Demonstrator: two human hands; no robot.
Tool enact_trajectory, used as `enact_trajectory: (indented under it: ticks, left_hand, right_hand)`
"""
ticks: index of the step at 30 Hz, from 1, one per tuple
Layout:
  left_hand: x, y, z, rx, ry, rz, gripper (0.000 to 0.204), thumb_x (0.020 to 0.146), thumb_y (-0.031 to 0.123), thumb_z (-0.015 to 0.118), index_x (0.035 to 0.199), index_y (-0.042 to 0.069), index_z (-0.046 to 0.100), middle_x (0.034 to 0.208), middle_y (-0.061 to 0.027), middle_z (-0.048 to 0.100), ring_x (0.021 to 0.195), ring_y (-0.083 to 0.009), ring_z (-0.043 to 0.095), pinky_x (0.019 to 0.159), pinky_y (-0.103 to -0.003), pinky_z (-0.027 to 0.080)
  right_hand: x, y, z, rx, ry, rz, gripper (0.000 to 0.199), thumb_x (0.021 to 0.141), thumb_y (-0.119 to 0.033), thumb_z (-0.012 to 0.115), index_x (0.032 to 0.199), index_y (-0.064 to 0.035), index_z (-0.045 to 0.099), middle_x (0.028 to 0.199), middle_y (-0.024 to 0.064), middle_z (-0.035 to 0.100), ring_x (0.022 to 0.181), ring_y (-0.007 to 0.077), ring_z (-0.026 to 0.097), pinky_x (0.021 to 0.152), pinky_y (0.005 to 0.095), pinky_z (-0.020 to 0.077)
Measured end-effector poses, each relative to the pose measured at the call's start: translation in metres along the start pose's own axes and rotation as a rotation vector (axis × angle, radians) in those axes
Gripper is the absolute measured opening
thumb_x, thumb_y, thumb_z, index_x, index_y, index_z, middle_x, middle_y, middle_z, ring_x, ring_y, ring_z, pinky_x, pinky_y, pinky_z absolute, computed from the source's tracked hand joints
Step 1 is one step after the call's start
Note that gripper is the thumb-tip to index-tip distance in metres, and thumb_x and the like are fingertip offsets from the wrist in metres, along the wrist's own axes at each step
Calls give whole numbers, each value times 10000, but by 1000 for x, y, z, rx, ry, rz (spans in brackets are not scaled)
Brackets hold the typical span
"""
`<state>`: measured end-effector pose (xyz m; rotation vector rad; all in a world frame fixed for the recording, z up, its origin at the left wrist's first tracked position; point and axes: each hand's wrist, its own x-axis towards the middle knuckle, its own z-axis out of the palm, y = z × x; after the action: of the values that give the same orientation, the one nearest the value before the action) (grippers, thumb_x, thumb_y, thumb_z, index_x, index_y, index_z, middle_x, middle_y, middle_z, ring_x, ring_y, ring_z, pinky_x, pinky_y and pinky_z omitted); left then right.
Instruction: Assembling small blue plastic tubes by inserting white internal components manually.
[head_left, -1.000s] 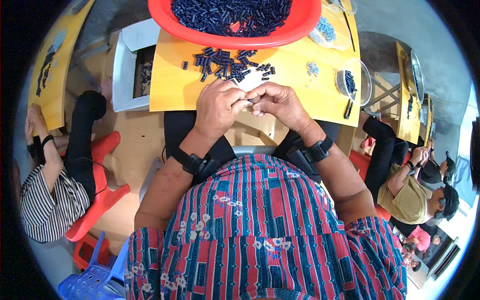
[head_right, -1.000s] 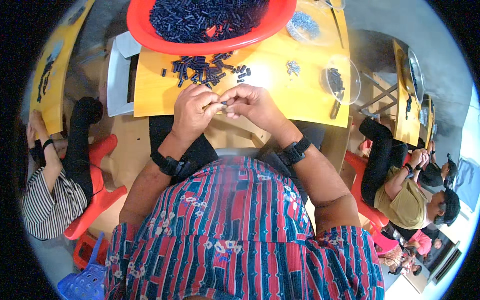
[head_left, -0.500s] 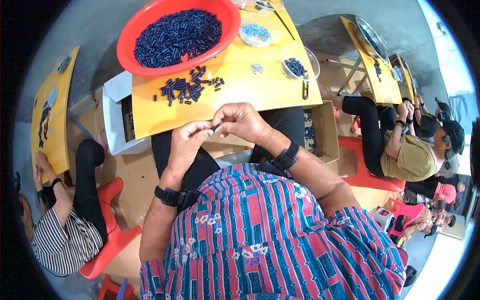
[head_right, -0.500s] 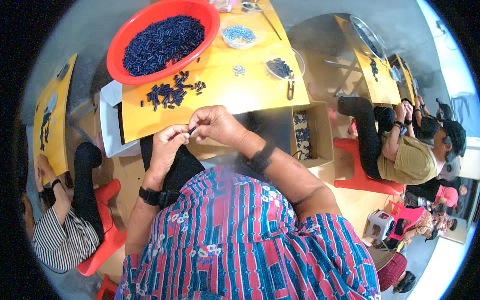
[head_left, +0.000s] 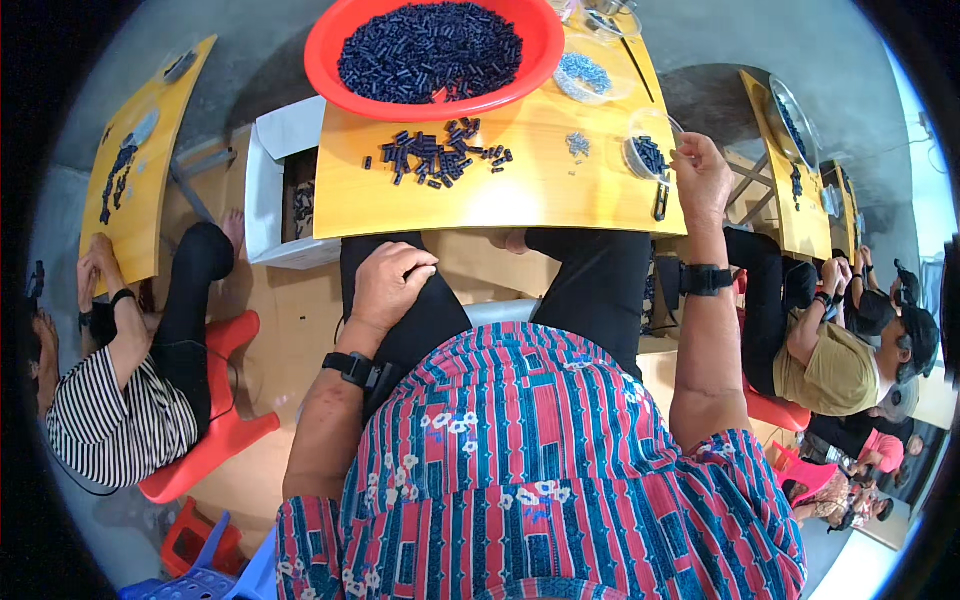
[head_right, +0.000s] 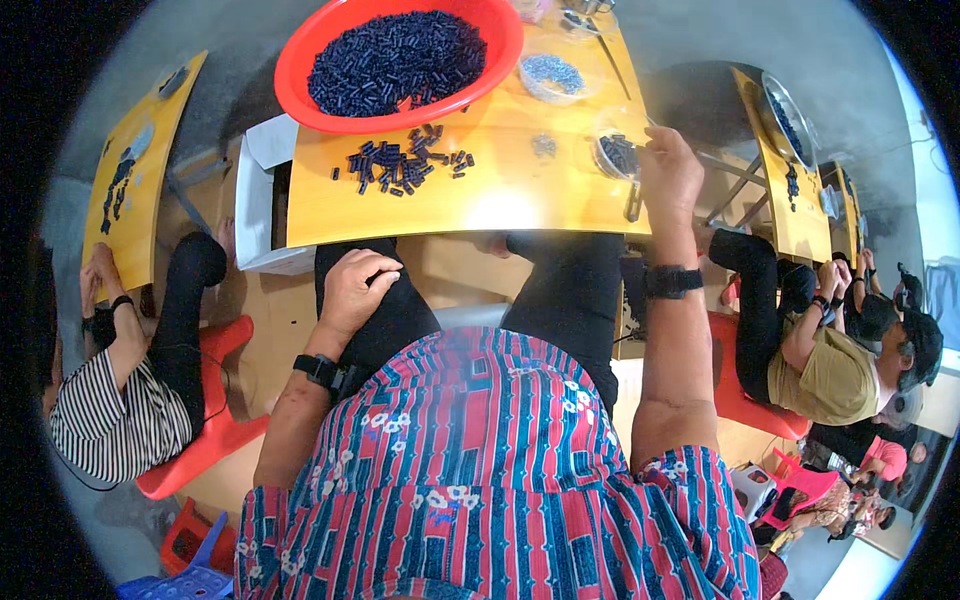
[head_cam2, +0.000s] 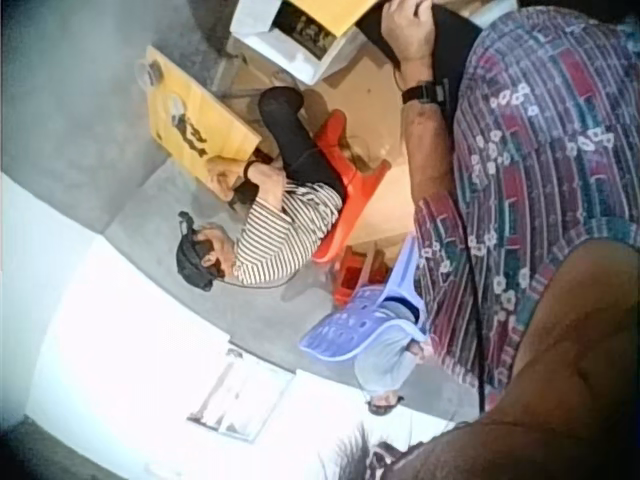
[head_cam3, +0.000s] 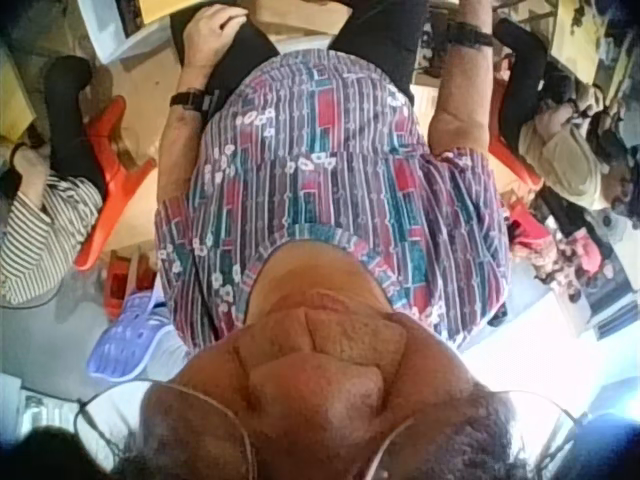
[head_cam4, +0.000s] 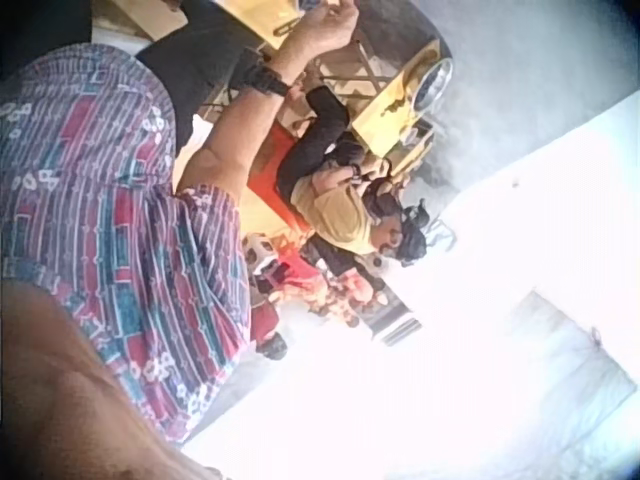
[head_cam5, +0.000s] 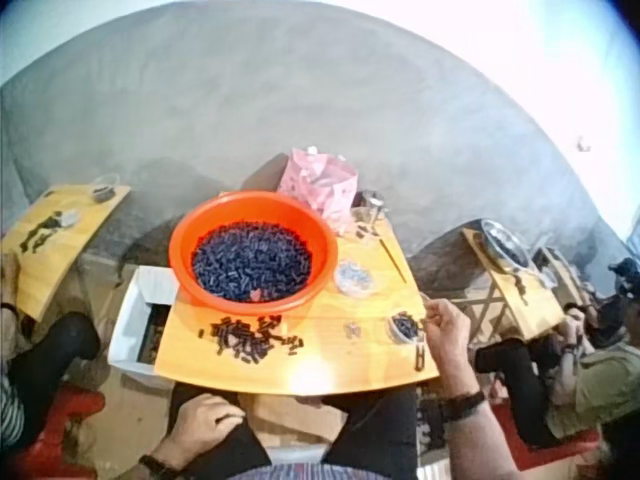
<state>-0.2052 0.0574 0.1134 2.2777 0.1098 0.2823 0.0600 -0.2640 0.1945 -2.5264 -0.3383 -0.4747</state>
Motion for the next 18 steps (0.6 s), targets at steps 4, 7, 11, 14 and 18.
enact_trajectory:
  ticks: [4, 7, 11, 14, 18]
  left_hand:
    - [3, 5, -2, 50, -37, -12, 77, 736, 104, 688, 802, 66, 685, 812, -80, 663, 795, -263, 620, 715, -340, 491]
    - [2, 9, -6, 72, -30, -19, 74, 733, 112, 693, 795, 73, 687, 809, -75, 664, 791, -259, 621, 709, -340, 493]
    - [2, 10, -4, 83, 19, 18, 74, 718, 141, 703, 765, 87, 687, 763, -62, 654, 747, -245, 613, 662, -345, 495]
    - [2, 13, -5, 74, 45, 36, 69, 713, 131, 709, 763, 91, 685, 756, -62, 652, 735, -244, 614, 653, -341, 499]
    - [2, 17, -8, 62, 15, 29, 72, 721, 97, 715, 781, 72, 686, 789, -78, 665, 757, -250, 630, 681, -336, 502]
  right_hand:
    - [-19, -19, 26, 332, -82, -61, 143, 793, -26, 639, 934, -29, 665, 845, 63, 670, 714, 146, 647, 667, 259, 513]
    - [-39, -55, 51, 374, -261, -151, 126, 801, 38, 633, 917, -5, 653, 818, 53, 652, 699, 111, 638, 633, 234, 520]
    - [-56, -91, 73, 311, -319, -312, 110, 740, 13, 660, 846, -18, 667, 766, 103, 637, 650, 195, 628, 606, 276, 503]
    - [-59, -103, 83, 364, -379, -205, 94, 734, -114, 676, 806, -56, 690, 801, 139, 654, 731, 294, 643, 678, 355, 517]
    - [-57, -104, 95, 376, -421, -160, 124, 730, -88, 677, 842, -35, 682, 804, 146, 656, 731, 286, 651, 686, 349, 520]
